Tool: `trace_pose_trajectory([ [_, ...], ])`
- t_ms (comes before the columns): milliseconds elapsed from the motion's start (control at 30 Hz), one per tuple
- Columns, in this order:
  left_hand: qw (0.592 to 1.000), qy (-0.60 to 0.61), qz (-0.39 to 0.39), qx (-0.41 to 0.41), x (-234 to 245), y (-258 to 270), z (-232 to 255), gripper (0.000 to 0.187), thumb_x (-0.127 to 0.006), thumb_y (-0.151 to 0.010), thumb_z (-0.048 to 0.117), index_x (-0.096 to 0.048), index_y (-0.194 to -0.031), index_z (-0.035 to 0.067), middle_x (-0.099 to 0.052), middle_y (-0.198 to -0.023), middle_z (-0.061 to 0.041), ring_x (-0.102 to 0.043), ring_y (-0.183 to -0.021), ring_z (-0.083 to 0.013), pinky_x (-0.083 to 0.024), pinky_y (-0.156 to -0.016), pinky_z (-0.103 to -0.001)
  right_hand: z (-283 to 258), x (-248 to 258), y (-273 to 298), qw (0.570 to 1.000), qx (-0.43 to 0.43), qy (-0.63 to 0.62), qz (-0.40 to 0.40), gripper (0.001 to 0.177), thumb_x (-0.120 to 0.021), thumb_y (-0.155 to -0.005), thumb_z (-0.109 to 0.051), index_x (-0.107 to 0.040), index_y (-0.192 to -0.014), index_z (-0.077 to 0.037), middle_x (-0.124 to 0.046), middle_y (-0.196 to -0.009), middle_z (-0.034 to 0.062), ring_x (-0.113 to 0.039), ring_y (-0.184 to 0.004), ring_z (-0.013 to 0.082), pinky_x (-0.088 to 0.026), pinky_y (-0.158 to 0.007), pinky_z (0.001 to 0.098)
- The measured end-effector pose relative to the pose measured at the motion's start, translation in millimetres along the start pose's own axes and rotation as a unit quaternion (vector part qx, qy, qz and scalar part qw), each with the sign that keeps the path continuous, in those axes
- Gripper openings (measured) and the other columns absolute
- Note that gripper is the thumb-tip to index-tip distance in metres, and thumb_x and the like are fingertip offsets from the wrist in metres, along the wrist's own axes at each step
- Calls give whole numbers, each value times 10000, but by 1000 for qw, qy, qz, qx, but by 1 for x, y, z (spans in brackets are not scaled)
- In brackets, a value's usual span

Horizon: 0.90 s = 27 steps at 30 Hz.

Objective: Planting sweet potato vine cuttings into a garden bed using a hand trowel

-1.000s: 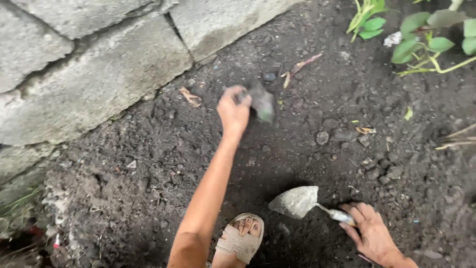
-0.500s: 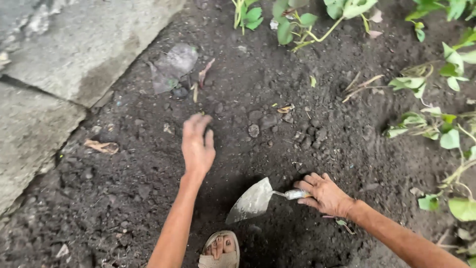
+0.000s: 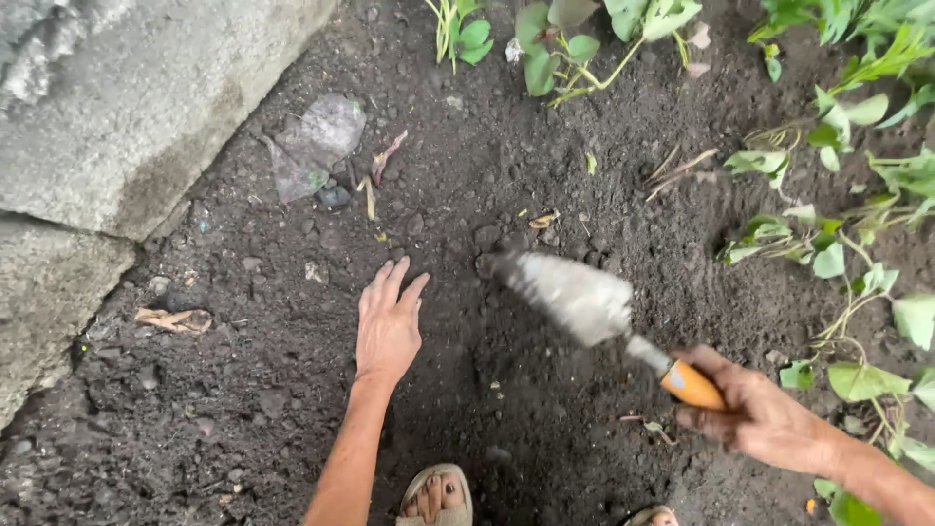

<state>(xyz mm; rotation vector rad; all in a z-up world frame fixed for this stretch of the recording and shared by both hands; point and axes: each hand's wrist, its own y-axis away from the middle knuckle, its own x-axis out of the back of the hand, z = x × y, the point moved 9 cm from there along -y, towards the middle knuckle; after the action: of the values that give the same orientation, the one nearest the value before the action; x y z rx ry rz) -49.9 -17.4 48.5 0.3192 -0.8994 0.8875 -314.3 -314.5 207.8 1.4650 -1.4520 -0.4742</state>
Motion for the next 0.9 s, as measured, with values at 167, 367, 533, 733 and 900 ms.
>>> trace_pose_trajectory([
  [167,1000,-10,-15,10,-5,2,-1,403,-517,-1012,90,-592,-1406,132,-388,-1595,-122,-312,-1489,-370,-324,-1143,-626,-37,31,-22,951,23,200,233,587,-726,-855,-127,-477,-1379,-211,-685,-792,90,-633,-482,201,-598,-475,339],
  [367,1000,-14,5,-6,-6,5,-1,401,-502,-1017,84,-594,-1402,147,-394,-1597,-103,-322,-1492,-360,-336,-1136,-609,-2,-56,-54,941,106,228,226,685,-616,-804,40,-455,-1406,-247,-720,-1026,27,-779,-696,155,-743,-551,269],
  [533,1000,-4,-1,-5,-10,7,-3,523,-503,-925,-11,-594,-1410,162,-413,-1596,-92,-341,-1485,-375,-323,-1144,-595,26,-85,-28,954,112,203,189,628,-657,-787,-182,-512,-1382,-322,-716,-1138,-53,-723,-664,238,-565,-614,377],
  [733,1000,-17,16,-12,-8,7,0,417,-532,-998,61,-606,-1400,145,-404,-1604,-92,-335,-1495,-359,-336,-1149,-601,53,-8,-19,934,-31,104,339,714,-616,-814,150,-473,-1432,-178,-760,-1069,120,-790,-672,209,-710,-441,260],
  [900,1000,-20,3,-3,-4,5,5,400,-518,-1014,84,-603,-1401,140,-397,-1604,-92,-323,-1498,-346,-340,-1147,-599,88,-13,-15,939,34,135,314,716,-551,-764,178,-478,-1396,-150,-768,-1002,108,-770,-564,157,-715,-410,234],
])
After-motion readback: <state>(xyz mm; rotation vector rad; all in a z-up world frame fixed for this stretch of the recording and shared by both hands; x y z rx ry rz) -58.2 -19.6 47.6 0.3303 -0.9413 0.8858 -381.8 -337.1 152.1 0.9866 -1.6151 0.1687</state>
